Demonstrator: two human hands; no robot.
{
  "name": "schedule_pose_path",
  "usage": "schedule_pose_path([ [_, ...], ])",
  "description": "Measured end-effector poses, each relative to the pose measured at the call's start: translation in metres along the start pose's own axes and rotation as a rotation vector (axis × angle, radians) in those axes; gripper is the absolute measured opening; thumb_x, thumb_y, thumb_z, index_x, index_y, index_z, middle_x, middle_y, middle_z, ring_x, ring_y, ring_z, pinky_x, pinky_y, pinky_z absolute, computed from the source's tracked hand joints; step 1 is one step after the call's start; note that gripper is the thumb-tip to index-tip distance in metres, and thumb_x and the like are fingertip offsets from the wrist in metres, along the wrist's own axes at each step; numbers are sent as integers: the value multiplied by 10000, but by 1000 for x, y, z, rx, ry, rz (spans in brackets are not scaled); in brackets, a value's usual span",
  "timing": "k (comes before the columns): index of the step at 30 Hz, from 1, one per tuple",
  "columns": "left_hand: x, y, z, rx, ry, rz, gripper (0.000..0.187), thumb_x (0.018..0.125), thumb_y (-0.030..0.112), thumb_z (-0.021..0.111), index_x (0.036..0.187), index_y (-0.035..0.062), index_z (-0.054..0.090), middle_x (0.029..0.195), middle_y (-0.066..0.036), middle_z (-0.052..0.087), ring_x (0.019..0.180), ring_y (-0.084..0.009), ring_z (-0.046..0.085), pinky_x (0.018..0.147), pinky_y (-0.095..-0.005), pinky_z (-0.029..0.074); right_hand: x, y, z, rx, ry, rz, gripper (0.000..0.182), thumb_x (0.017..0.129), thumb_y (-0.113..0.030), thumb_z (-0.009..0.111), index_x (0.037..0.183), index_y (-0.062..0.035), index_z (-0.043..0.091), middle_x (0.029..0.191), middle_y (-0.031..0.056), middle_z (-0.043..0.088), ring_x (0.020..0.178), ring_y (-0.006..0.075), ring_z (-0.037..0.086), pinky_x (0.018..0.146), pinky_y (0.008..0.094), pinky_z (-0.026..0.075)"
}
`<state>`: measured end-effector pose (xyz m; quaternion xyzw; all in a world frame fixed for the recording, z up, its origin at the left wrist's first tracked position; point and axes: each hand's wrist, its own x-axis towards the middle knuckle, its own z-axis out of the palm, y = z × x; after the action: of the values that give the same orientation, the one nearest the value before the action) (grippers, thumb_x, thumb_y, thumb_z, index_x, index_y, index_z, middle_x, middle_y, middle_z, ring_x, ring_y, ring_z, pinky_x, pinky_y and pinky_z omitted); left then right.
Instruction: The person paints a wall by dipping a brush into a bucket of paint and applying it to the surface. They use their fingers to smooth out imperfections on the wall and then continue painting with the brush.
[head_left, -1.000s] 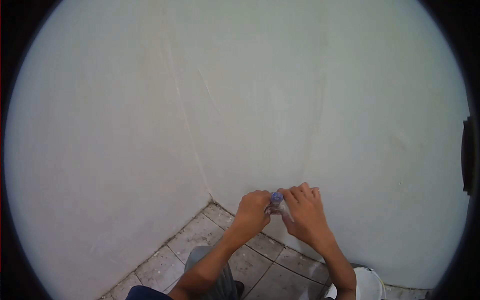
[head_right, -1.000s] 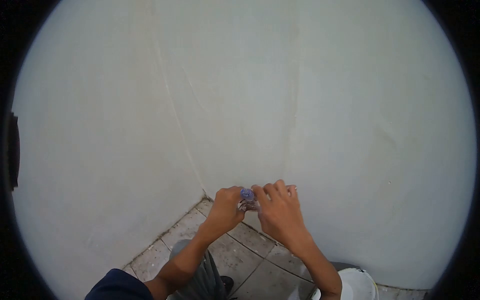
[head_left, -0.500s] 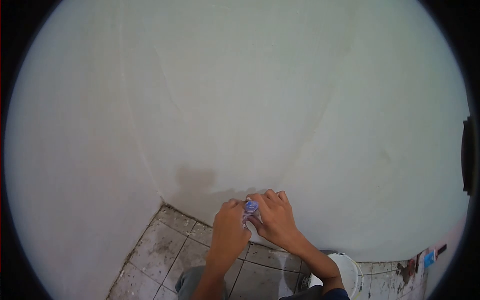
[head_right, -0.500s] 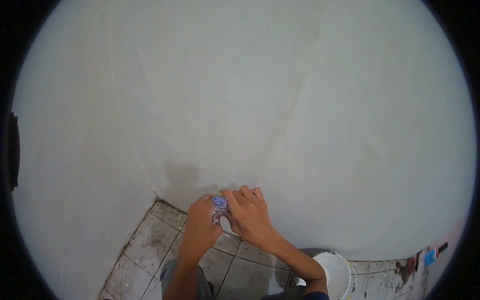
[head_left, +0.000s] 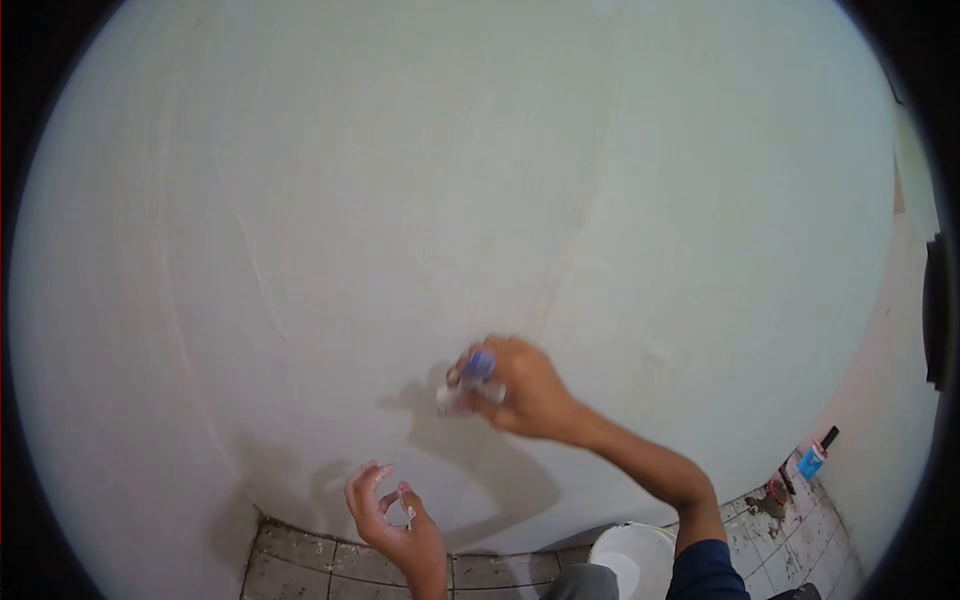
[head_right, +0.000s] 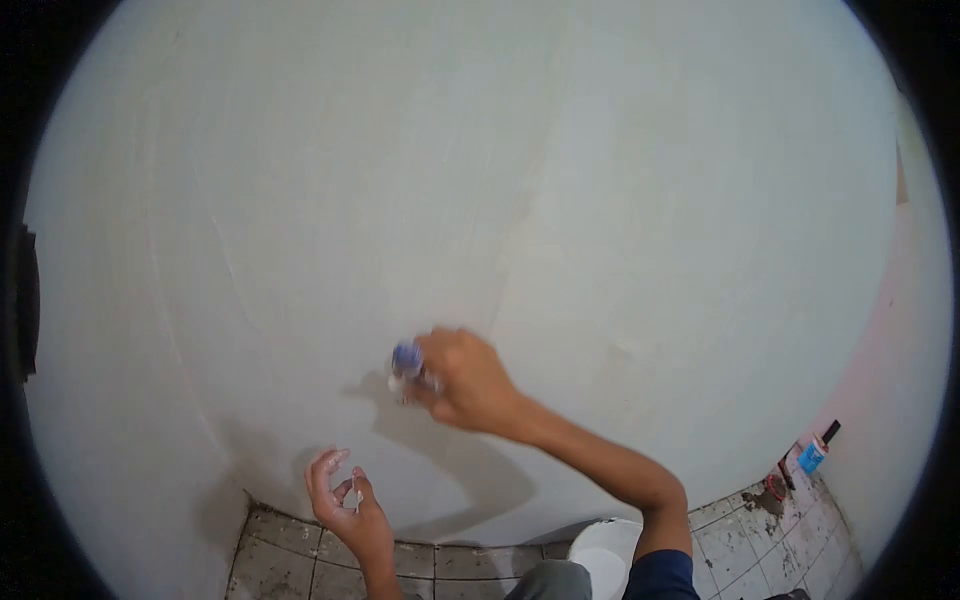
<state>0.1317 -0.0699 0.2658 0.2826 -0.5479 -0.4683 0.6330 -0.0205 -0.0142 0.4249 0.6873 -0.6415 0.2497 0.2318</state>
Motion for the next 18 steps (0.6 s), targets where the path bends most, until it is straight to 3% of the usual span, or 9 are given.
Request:
schedule_pose_path([
  [3,0,-1,4,0,-21,-38,326,756,-140,542,1023,28,619,1130,-124,584,1036,-248,594,669,-308,517,49,11,-65,-56,137,2,153,703,-47,802,816,-49,698,885,75,727,779,215,691,646,332,522],
  [5,-1,-2,5,14,-49,-52,305,760,-142,534,997,31,618,1113,-114,588,1016,-235,595,668,-305,519,85,4,-115,-112,169,109,141,700,-62,814,798,-39,715,894,67,742,789,163,683,651,317,514],
  [7,-2,-8,4,0,-54,-51,291,759,-141,538,978,32,619,1104,-108,593,997,-224,595,657,-301,516,115,8,-154,-230,336,-52,204,678,-144,811,872,-91,773,741,96,704,622,215,642,581,337,503],
  [11,-3,-14,6,-39,-51,-106,223,805,-117,530,937,43,611,1071,-73,597,958,-159,582,660,-269,498,182,27,-233,-445,561,-212,217,692,-113,763,909,-111,757,780,63,701,626,216,626,571,350,506],
  [13,-2,-10,7,-68,-49,-93,217,806,-114,533,930,44,615,1072,-68,602,933,-151,582,657,-267,499,208,18,-261,-509,623,-168,154,732,-105,791,859,-53,723,842,57,732,728,183,669,647,327,512],
  [18,0,-19,2,-17,-74,-92,212,806,-114,534,910,45,627,1070,-70,608,901,-142,586,652,-263,501,257,17,-287,-757,1093,-456,52,815,-32,655,863,-42,673,759,88,668,621,223,647,577,352,509],
])
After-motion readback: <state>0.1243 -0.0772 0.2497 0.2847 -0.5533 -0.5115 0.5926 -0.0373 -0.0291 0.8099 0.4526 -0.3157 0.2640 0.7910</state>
